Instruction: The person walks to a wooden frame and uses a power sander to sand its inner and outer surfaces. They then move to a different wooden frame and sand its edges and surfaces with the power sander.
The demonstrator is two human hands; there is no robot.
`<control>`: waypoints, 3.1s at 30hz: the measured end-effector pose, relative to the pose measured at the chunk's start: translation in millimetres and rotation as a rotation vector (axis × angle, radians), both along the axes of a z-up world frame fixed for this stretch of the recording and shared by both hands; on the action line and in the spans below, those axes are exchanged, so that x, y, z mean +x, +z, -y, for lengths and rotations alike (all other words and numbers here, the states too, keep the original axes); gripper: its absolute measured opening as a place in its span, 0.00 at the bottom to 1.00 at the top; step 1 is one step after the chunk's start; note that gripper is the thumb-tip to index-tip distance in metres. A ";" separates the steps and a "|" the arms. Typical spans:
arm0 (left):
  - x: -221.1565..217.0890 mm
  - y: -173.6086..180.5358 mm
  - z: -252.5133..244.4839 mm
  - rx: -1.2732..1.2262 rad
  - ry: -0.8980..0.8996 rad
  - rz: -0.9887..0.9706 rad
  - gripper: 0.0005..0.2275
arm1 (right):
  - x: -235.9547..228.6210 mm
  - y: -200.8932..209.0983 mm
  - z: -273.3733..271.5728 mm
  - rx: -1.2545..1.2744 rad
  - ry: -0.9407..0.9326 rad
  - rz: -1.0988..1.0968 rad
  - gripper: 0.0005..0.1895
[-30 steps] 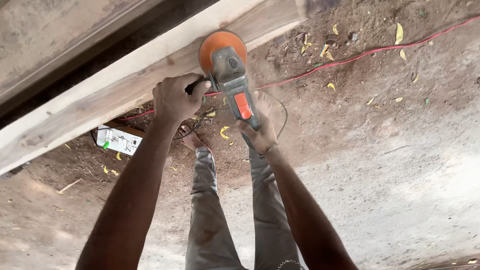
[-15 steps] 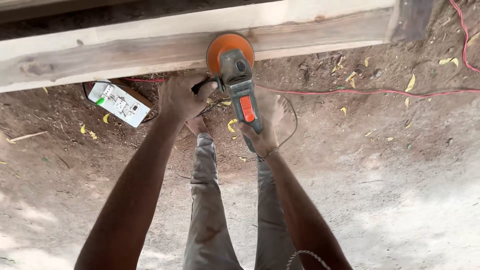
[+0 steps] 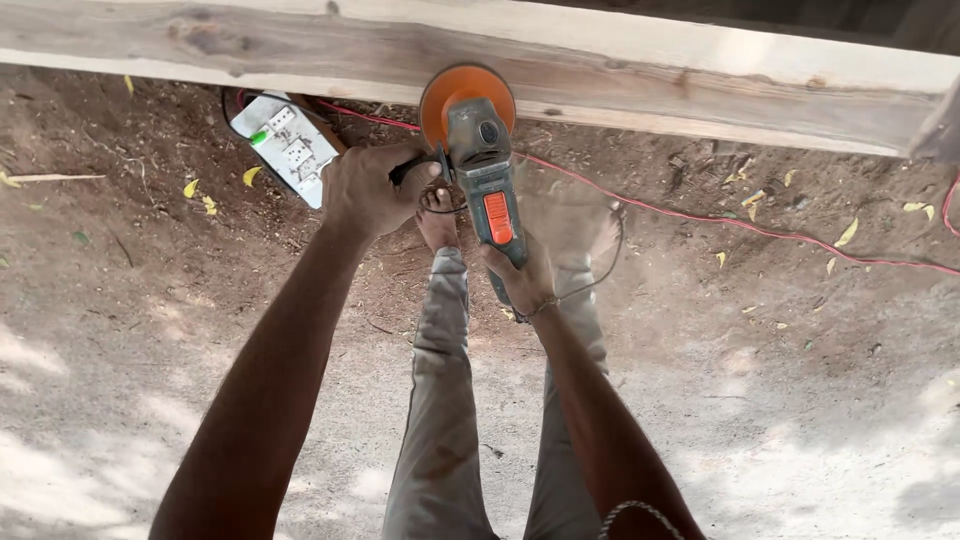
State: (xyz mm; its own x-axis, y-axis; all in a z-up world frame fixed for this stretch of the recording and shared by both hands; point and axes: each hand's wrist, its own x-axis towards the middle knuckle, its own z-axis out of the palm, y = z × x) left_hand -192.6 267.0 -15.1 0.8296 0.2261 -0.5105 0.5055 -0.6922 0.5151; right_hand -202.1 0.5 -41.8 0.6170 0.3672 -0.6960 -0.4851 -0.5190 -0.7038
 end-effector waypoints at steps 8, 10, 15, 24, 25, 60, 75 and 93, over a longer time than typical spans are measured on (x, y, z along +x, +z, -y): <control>-47.4 10.5 -89.5 0.048 0.099 -0.174 0.14 | -34.9 -15.1 -89.7 0.310 -0.028 -0.091 0.26; -64.4 7.2 -116.0 0.043 0.134 -0.220 0.15 | -47.0 -27.1 -112.4 0.377 -0.028 -0.100 0.28; -140.2 -24.6 -191.4 -0.065 0.282 0.206 0.22 | -31.7 -15.3 -187.3 -0.065 0.420 0.170 0.53; -134.6 -60.7 -93.0 -0.006 0.477 0.216 0.16 | 32.1 39.8 -134.9 -0.330 0.516 0.068 0.37; -120.3 -45.6 -81.2 -0.005 0.489 0.212 0.16 | 33.8 44.3 -122.7 -0.329 0.528 0.066 0.37; -24.0 -2.8 -23.2 -0.180 0.638 0.034 0.14 | 103.0 59.2 -53.8 -0.287 0.480 0.288 0.28; 56.6 -5.2 154.5 -0.302 0.497 0.217 0.11 | 154.6 72.8 135.8 -0.453 0.358 0.270 0.27; 134.1 -24.1 280.1 -0.361 0.010 0.004 0.17 | 114.9 24.2 297.8 -0.263 -0.251 0.111 0.36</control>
